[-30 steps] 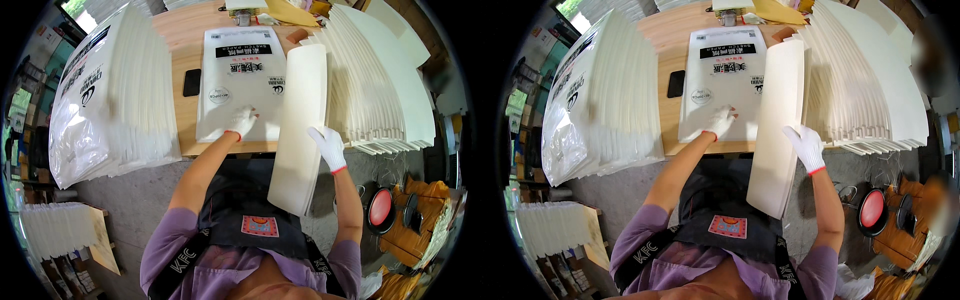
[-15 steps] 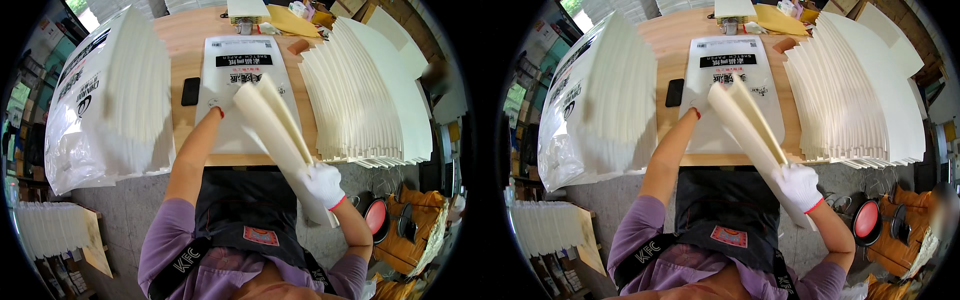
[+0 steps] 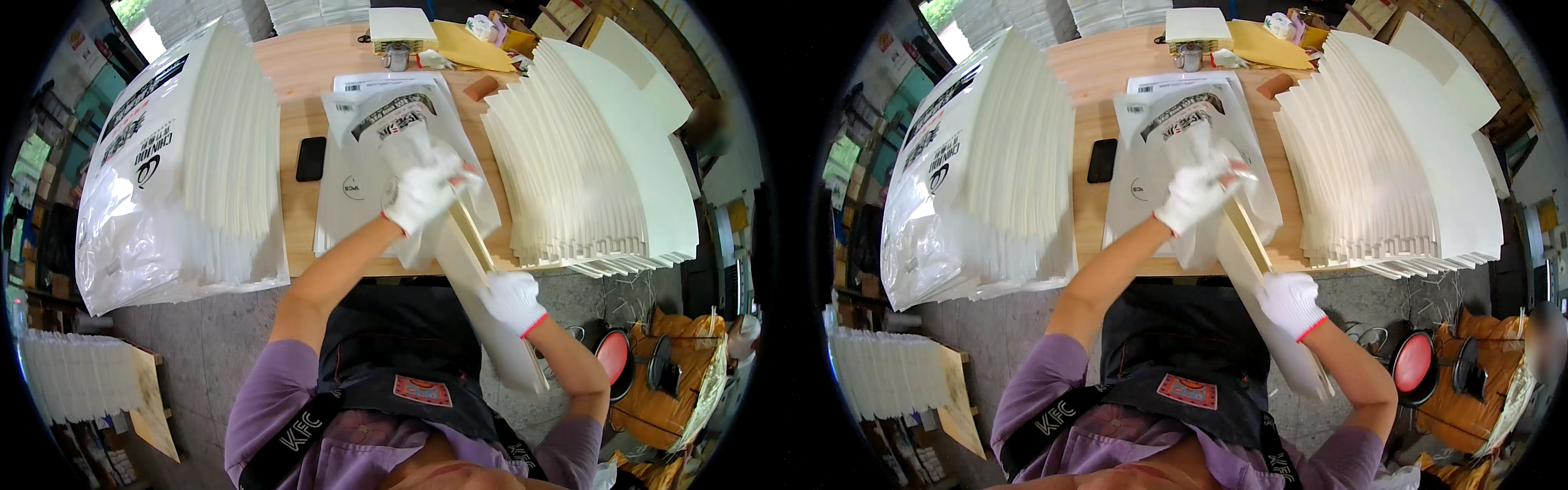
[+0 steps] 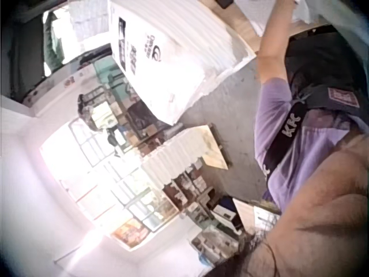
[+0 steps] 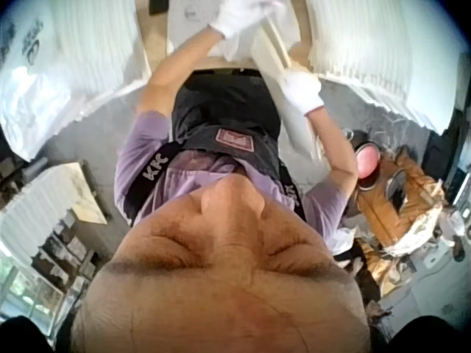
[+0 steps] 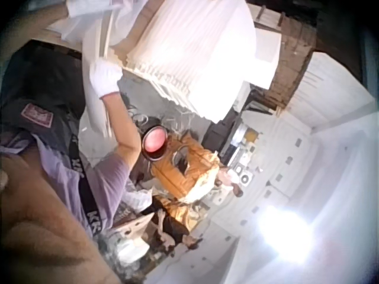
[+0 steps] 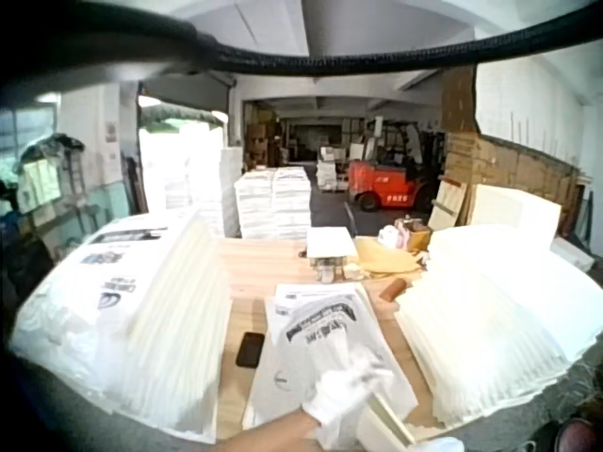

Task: The person picks up paper sheets from a stack, rolls them, and slides them into printed plastic bags, then moves the filled bags to a separate stack.

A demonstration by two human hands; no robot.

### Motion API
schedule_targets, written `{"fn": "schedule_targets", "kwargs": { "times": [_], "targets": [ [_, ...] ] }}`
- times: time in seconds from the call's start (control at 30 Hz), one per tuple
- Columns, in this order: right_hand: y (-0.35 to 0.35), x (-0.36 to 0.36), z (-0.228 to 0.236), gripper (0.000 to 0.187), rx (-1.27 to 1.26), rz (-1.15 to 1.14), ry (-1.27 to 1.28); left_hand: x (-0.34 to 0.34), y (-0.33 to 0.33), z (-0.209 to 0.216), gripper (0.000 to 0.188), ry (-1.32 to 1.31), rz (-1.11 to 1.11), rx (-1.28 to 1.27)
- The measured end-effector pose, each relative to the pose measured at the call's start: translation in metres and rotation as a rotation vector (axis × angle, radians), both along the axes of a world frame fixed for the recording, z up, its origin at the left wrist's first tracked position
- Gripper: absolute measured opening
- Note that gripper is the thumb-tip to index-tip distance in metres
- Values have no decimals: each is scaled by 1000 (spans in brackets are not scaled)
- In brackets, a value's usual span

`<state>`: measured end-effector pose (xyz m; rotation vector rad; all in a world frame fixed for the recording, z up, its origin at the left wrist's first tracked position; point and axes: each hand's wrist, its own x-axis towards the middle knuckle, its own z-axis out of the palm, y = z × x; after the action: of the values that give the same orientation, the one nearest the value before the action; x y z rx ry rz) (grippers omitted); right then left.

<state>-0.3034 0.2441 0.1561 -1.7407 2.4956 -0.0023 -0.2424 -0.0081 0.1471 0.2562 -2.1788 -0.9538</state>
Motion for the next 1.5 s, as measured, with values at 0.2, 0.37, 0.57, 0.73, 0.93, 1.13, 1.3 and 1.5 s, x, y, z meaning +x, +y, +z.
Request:
{"fn": "schedule_targets", "kwargs": {
  "times": [0.2, 0.37, 0.57, 0.73, 0.93, 1.13, 1.3, 1.5],
  "targets": [
    [-56, 13, -16, 21, 170, -13, 40, 42, 115, 26, 24, -214, -172, -189],
    [-44, 35, -34, 35, -124, 91, -53, 54, 100, 17, 15, -9, -148, 34],
    [11, 44, -79, 46, -762, -45, 176, 111, 112, -67, 7, -171, -178, 406],
    [43, 15, -88, 51, -38, -414, -82, 182, 123, -85, 21, -284, -132, -105],
    [77, 35, -112, 57, -43, 26, -7, 316, 74, -169, 27, -370, 598, 366],
    [138, 84, -55, 64, 200, 406, -334, 352, 177, -61, 41, -603, 214, 752],
    [103, 88, -86, 48, 66, 271, -65, 326, 148, -105, 40, -596, 293, 670],
    [83, 76, -35, 42, 278, 201, -294, 357, 103, -172, 23, -527, 484, 824]
  ]
}}
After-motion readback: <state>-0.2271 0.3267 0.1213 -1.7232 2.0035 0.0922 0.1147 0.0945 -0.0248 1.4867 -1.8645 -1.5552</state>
